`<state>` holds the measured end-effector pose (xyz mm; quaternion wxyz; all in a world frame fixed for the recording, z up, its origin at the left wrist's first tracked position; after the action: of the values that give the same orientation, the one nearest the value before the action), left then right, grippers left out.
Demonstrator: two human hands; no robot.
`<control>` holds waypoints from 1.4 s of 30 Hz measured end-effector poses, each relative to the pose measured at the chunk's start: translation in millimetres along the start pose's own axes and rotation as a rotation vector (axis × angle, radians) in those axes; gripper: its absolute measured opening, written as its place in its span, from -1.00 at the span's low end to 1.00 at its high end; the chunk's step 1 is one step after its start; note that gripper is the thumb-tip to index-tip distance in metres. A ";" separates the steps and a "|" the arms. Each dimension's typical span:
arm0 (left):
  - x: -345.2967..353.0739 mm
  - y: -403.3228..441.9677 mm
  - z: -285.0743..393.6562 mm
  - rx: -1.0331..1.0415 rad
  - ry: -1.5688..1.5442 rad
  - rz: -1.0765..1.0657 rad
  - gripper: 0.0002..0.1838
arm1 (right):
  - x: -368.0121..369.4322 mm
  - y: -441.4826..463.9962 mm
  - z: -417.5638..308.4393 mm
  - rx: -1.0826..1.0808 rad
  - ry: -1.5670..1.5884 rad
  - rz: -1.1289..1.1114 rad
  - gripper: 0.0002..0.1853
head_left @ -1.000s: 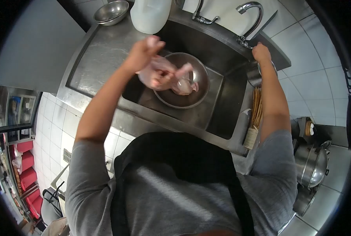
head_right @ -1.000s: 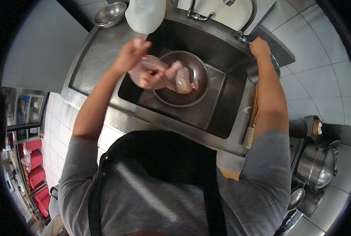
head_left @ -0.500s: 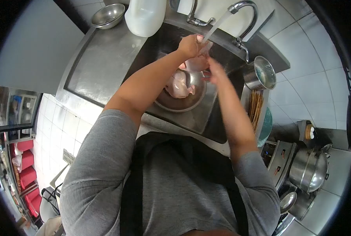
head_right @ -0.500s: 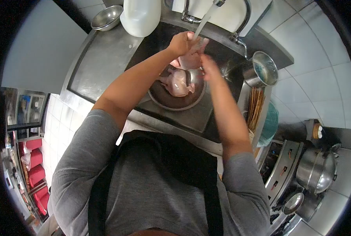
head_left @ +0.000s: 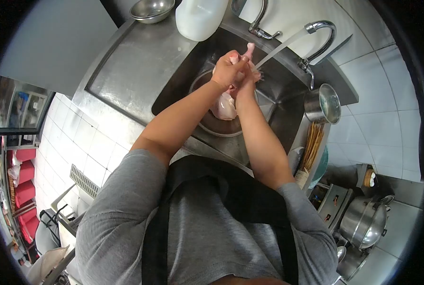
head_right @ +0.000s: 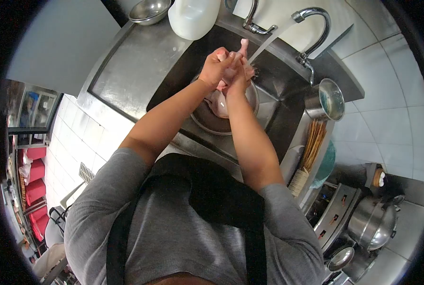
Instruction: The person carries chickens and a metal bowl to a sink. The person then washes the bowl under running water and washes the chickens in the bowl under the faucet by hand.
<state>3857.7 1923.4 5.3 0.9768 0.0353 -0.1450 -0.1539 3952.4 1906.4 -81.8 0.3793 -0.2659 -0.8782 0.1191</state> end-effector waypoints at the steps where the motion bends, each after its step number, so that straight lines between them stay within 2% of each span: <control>1: 3.0 -5.8 -1.8 0.020 0.068 -0.005 -0.80 | 1.4 -4.6 -3.7 0.021 0.001 -0.051 -0.53; 2: 4.9 -11.3 -2.4 0.045 0.137 -0.012 -0.79 | 3.3 -9.8 -7.6 0.041 0.001 -0.103 -0.50; 4: 10.3 -26.8 -11.6 0.036 0.186 -0.220 -0.86 | 12.8 -6.7 -20.2 -0.041 0.055 -0.256 -0.50; 6: 10.3 -30.2 -14.2 0.126 0.198 -0.397 -0.85 | 5.3 -0.6 -31.9 -0.170 0.021 -0.197 -0.60; 9: 14.5 -32.2 -8.8 0.140 0.368 -0.532 -0.84 | -11.6 9.3 -51.1 -0.358 -0.027 -0.136 -0.71; 12: 11.9 -17.3 0.4 0.007 0.275 -0.795 -0.83 | -40.0 66.8 -67.3 -0.504 -0.546 -0.061 -0.71; 13: 6.8 -10.1 11.2 -0.087 0.199 -0.761 -0.83 | -14.9 37.8 -71.0 -0.379 -0.463 -0.131 -0.78; 14: 1.9 5.5 0.9 0.006 0.068 -0.635 -0.79 | -17.7 41.4 -73.4 -0.436 -0.595 -0.067 -0.78; 16: -0.2 21.8 -2.9 0.239 0.472 -0.539 -0.74 | -21.7 53.8 -79.8 -0.549 -0.857 0.064 -0.75; 19: 10.7 36.0 -4.2 0.401 1.173 -0.460 -0.65 | 1.3 18.1 -93.2 -0.613 -1.220 0.137 -0.66; 20: 15.3 36.9 -4.2 0.279 1.270 -0.532 -0.63 | 11.9 0.9 -97.8 -0.593 -1.294 0.181 -0.66; 22: 23.7 28.5 8.0 0.021 1.449 -0.680 -0.59 | 8.9 5.7 -95.0 -0.637 -1.312 0.121 -0.66; 23: 28.3 19.4 14.9 -0.116 1.405 -0.766 -0.57 | 6.5 8.8 -94.0 -0.659 -1.322 0.091 -0.66; 26: 45.9 5.9 22.2 0.033 1.612 -0.881 -0.57 | 15.4 0.7 -99.0 -0.583 -1.497 0.165 -0.68; 27: 41.3 6.0 22.2 -0.094 1.495 -0.898 -0.55 | 11.3 3.5 -97.9 -0.599 -1.404 0.128 -0.69; 29: 35.2 3.7 17.2 -0.127 1.316 -0.849 -0.54 | -1.9 9.2 -95.5 -0.626 -1.217 0.060 -0.70; 33: 21.6 -3.4 -9.0 -0.191 0.962 -0.738 -0.52 | 31.7 -32.1 -93.4 -0.712 -1.431 -0.081 -0.69; 36: 11.1 -19.5 -46.2 -0.690 0.376 -0.566 -0.56 | 35.2 -36.3 -80.3 -0.675 -1.407 -0.143 -0.68; 38: 7.9 -17.9 -80.1 -0.787 0.046 -0.496 -0.72 | 36.3 -45.8 -73.2 -0.657 -1.380 -0.116 -0.68; 40: -0.3 -29.2 -85.0 -0.897 -0.080 -0.325 -0.78 | 27.7 -47.3 -62.6 -0.647 -1.204 -0.118 -0.74; 41: -5.1 -22.0 -115.2 -0.857 -0.142 -0.277 -0.84 | 15.1 -39.2 -51.7 -0.643 -1.081 -0.146 -0.76; 42: -5.0 -24.0 -117.0 -0.850 -0.195 -0.197 -0.86 | 12.2 -39.4 -46.1 -0.641 -0.957 -0.175 -0.78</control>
<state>3880.6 1905.0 -110.6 0.8670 -0.3701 -0.1563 -0.2948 3964.2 1880.8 -26.7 -0.1507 -0.2106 -0.9628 -0.0774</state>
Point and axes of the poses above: each hand's wrist, its own y-axis towards the middle knuckle, its own x-axis out of the palm, z = x × y, the point moved 5 cm from there along y, towards the middle knuckle, and after that the axes turned 3 degrees about y, right-handed, at the moved point
